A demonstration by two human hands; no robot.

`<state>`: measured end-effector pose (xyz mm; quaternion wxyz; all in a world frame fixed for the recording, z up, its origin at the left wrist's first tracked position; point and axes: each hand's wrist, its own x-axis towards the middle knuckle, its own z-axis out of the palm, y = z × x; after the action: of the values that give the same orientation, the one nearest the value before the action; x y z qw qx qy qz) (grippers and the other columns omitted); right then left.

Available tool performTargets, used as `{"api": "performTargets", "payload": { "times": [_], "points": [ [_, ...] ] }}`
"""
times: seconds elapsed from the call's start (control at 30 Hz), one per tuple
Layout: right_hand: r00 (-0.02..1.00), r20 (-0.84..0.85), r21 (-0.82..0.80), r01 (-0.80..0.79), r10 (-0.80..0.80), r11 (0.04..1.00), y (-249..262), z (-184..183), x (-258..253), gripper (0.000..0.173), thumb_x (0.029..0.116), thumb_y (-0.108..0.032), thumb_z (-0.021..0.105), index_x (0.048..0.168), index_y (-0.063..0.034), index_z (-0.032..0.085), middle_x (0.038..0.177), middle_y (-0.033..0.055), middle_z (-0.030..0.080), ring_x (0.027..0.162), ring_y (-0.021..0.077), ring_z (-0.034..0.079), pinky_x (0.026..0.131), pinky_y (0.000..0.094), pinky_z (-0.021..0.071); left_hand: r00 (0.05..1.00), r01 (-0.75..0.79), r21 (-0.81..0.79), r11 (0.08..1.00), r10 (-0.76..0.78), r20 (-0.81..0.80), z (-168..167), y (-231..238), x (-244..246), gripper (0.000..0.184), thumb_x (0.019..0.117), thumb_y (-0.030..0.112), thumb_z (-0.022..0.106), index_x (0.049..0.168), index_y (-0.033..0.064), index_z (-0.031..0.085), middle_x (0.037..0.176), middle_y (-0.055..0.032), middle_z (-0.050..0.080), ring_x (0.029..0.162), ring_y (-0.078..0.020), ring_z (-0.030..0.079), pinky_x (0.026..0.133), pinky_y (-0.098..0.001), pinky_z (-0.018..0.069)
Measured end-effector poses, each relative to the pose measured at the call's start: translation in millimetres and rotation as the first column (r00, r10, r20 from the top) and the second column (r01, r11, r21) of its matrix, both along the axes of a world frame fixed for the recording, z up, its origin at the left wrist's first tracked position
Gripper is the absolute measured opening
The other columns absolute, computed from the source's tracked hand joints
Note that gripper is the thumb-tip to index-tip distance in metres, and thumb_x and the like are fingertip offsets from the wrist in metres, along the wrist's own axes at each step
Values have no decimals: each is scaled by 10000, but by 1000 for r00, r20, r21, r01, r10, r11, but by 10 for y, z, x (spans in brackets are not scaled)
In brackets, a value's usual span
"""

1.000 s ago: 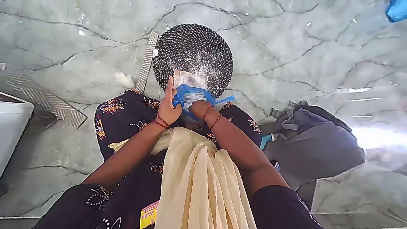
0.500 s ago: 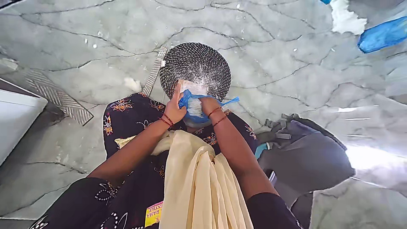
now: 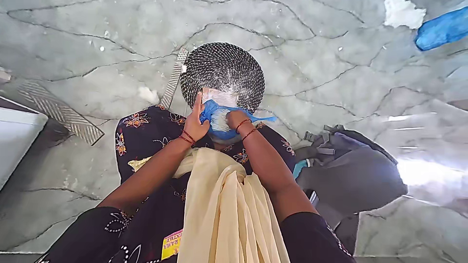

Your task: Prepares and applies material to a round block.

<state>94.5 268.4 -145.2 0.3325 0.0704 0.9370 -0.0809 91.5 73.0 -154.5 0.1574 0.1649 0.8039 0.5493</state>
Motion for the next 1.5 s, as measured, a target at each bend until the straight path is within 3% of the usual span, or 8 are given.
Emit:
{"api": "performTargets", "payload": {
  "times": [0.43,0.7,0.97,1.03,1.13,1.23,1.33,1.5],
  "points": [
    [990,24,47,137,-139,989,-107,95,40,443,952,-1,619,1373,85,514,1307,335,604,1196,510,617,933,668,508,999,-23,28,999,24,-36,-3,10,10,913,880,-69,583,1647,-17,90,1534,-251,506,1420,-326,521,1154,-437,445],
    [995,-8,-57,95,-96,994,-65,145,-13,478,885,-116,771,1254,141,607,1280,346,617,1233,500,592,1007,669,468,999,-36,36,999,37,-22,-33,-18,11,937,858,-77,598,1647,-17,94,1555,-274,471,1436,-330,504,1165,-426,434],
    [1000,-21,-46,11,-12,999,-53,89,41,289,970,-21,608,1226,104,653,1263,347,633,1226,519,593,1009,675,457,999,-25,-7,1000,25,-24,-19,42,22,894,879,-75,596,1638,-32,128,1417,-276,603,1320,-376,606,1108,-488,482],
    [998,-1,-13,58,-58,998,-33,184,77,274,968,-53,631,1177,121,666,1243,349,638,1214,517,599,999,677,463,998,-19,1,1000,19,-59,-49,82,43,751,908,-50,607,1579,-103,275,1293,-269,680,1195,-374,678,1044,-505,524],
    [983,-139,-206,89,-120,974,44,405,170,305,1011,-141,630,1201,97,655,1156,304,682,1084,439,672,954,623,509,998,-5,2,1000,5,-65,181,60,73,201,949,-46,599,1082,-171,684,1512,-296,513,1384,-389,548,1177,-491,417],
    [877,-336,-730,-14,-342,683,134,669,456,192,969,-112,654,1109,18,673,929,49,730,722,85,685,679,270,594,995,-90,62,994,87,47,636,12,61,467,981,-22,597,1441,-80,537,1262,-305,672,1195,-407,661,1057,-540,507],
    [797,-295,-955,-267,-527,130,485,771,580,187,1038,-343,578,1045,-320,764,957,-136,782,770,-11,714,645,165,585,980,-192,169,967,178,92,1203,-208,30,531,996,-63,560,1519,-37,470,1080,-279,707,1029,-385,676,951,-529,529],
    [332,-48,-991,-134,-942,4,653,824,643,433,1147,-265,109,1028,-140,505,710,-106,620,616,4,622,596,182,532,801,-433,439,787,560,-214,1911,-876,182,402,919,-148,508,1295,-112,645,900,-188,695,780,-204,618,719,-346,518]
  ]
}}
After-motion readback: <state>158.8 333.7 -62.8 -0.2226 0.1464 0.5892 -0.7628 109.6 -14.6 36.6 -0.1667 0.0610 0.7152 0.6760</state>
